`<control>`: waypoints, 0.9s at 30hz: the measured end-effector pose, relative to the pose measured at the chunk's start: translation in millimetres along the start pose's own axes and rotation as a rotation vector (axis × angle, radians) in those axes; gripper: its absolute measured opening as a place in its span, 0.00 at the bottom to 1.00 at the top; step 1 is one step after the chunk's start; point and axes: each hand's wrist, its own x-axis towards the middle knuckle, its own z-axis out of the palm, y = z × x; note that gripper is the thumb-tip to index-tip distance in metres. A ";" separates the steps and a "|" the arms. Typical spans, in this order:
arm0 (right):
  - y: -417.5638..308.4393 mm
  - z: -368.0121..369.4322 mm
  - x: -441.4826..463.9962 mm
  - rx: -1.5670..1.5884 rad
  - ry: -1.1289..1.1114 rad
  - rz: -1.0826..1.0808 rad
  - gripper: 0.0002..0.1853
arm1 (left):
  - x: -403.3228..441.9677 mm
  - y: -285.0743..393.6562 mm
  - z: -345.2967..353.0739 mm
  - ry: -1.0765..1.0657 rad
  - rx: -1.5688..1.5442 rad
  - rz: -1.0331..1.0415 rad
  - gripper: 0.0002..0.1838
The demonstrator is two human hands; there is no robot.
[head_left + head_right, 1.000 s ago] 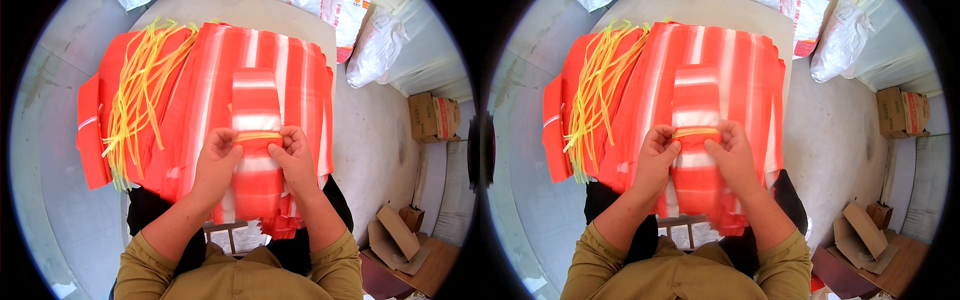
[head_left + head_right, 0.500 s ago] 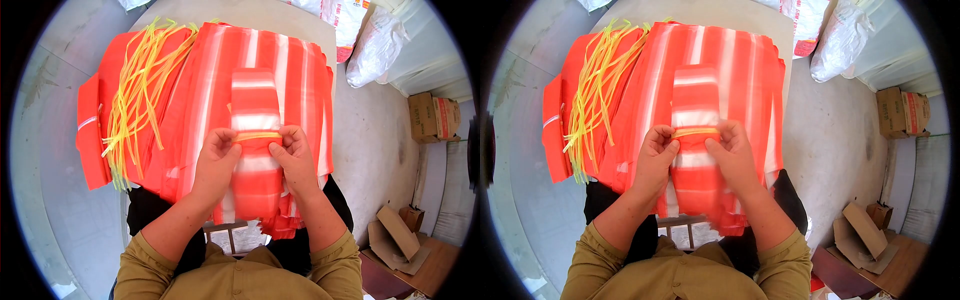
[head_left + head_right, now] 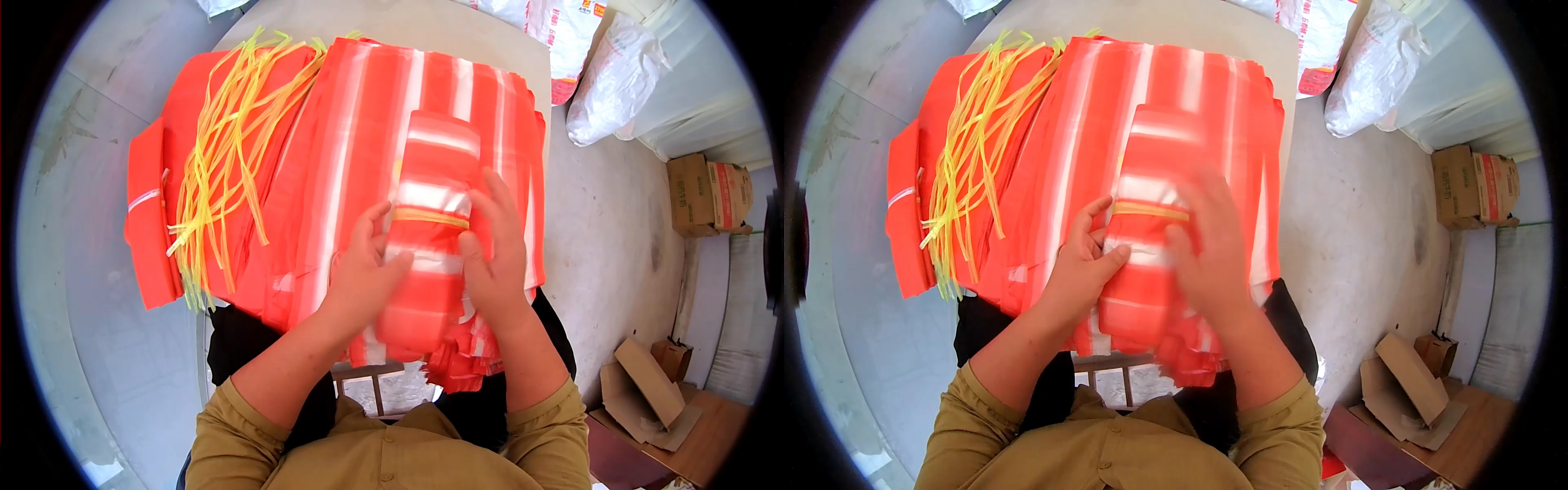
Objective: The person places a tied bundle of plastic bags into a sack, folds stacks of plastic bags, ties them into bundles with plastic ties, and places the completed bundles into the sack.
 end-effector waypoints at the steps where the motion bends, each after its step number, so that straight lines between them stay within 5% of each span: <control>1: -4.7 -5.1 2.8 -0.221 -0.101 -0.127 0.25 | 0.8 -1.1 -1.2 0.006 0.054 -0.004 0.38; 4: -3.3 0.4 1.2 -0.235 -0.397 -0.127 0.29 | 1.5 -2.8 -0.9 0.003 0.122 0.004 0.37; 10: -7.3 -16.3 0.5 0.412 0.111 0.317 0.40 | -5.0 4.3 1.9 -0.009 -0.028 0.025 0.38; 14: -29.2 -18.4 -7.3 0.946 0.008 0.718 0.41 | -13.5 17.1 8.4 -0.055 -0.257 -0.001 0.40; 22: -33.6 -11.2 -18.5 0.795 -0.015 0.661 0.46 | -37.8 -1.4 19.1 -0.216 -0.002 0.238 0.58; 27: -19.9 -30.5 -14.5 0.842 0.170 0.580 0.46 | -65.0 8.1 15.9 -0.346 0.340 0.065 0.58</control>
